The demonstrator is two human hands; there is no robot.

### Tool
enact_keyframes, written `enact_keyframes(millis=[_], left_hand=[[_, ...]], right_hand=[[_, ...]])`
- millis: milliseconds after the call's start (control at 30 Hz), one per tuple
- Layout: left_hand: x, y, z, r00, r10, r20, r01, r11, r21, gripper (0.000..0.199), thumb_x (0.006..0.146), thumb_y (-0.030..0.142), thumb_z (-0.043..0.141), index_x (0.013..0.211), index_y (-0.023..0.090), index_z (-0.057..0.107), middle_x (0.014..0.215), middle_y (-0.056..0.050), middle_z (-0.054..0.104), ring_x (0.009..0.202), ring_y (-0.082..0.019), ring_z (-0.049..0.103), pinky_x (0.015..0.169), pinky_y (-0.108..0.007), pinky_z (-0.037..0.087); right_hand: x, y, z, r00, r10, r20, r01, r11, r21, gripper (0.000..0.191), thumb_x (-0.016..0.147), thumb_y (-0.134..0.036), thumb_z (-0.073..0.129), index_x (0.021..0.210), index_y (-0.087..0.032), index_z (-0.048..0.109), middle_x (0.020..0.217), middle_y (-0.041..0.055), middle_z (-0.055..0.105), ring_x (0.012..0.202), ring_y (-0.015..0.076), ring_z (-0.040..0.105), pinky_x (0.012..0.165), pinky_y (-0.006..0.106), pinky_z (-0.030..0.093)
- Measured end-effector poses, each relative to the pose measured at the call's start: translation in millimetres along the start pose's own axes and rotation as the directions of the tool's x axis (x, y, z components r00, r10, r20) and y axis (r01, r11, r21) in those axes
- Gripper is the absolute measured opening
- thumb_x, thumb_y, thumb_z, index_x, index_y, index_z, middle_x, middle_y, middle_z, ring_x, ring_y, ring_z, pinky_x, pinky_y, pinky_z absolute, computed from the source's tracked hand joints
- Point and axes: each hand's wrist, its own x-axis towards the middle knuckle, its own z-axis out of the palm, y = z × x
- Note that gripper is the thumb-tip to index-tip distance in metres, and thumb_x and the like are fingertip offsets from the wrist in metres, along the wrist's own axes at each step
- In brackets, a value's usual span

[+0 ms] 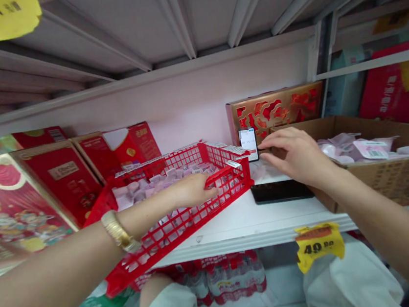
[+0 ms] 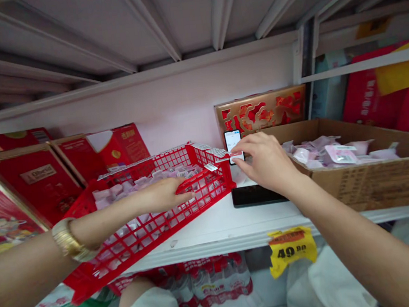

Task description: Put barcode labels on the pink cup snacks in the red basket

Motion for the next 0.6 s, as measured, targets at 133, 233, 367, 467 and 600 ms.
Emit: enact_keyframes(millis=[133, 233, 367, 467, 600], left_hand=[[-2, 2, 9.9, 0.997, 0.004, -0.071, 0.001, 0.997, 0.08, 0.034, 0.094, 0.035, 0.047, 0.115, 0.015, 0.065, 0.105, -0.013, 0.075, 0.092, -0.026, 0.072, 0.078, -0.032, 0.053], [0, 0, 12.1, 0.996, 0.015, -0.085, -0.006, 0.994, 0.111, 0.032, 0.094, 0.028, 0.047, 0.118, 0.015, 0.064, 0.106, -0.014, 0.075, 0.095, -0.027, 0.072, 0.081, -0.033, 0.053], [-3, -6, 15.6, 0.992, 0.07, -0.108, -0.059, 0.993, 0.101, 0.032, 0.095, 0.026, 0.046, 0.119, 0.016, 0.063, 0.105, -0.014, 0.075, 0.097, -0.028, 0.072, 0.082, -0.035, 0.054], [-9, -9, 16.8, 0.989, 0.087, -0.116, -0.074, 0.991, 0.11, 0.028, 0.093, 0.024, 0.047, 0.114, 0.015, 0.064, 0.106, -0.014, 0.075, 0.095, -0.027, 0.072, 0.08, -0.035, 0.055], [-20, -11, 14.2, 0.986, 0.13, -0.105, -0.119, 0.988, 0.101, 0.026, 0.092, 0.022, 0.046, 0.107, 0.014, 0.066, 0.1, -0.015, 0.075, 0.09, -0.026, 0.073, 0.078, -0.034, 0.054]], right_hand=[[3, -16, 21, 0.995, -0.048, 0.091, 0.045, 0.998, 0.033, 0.013, 0.086, -0.026, 0.066, 0.093, -0.022, 0.077, 0.1, 0.0076, 0.076, 0.093, 0.0242, 0.067, 0.085, 0.04, 0.048], [5, -20, 26, 0.993, -0.055, 0.105, 0.05, 0.997, 0.05, 0.011, 0.085, -0.025, 0.068, 0.09, -0.023, 0.077, 0.098, 0.0067, 0.077, 0.093, 0.024, 0.067, 0.084, 0.039, 0.047], [4, -20, 24, 0.994, -0.067, 0.082, 0.06, 0.994, 0.095, 0.011, 0.086, -0.025, 0.066, 0.089, -0.024, 0.077, 0.095, 0.0055, 0.078, 0.09, 0.0223, 0.067, 0.083, 0.037, 0.046], [1, -19, 22, 0.995, -0.072, 0.071, 0.063, 0.991, 0.121, 0.012, 0.087, -0.025, 0.065, 0.088, -0.023, 0.077, 0.094, 0.0059, 0.078, 0.089, 0.0218, 0.067, 0.084, 0.037, 0.045], [0, -20, 18, 0.997, -0.06, 0.045, 0.053, 0.988, 0.144, 0.016, 0.09, -0.029, 0.061, 0.088, -0.023, 0.076, 0.092, 0.0059, 0.078, 0.088, 0.0217, 0.068, 0.084, 0.038, 0.046]])
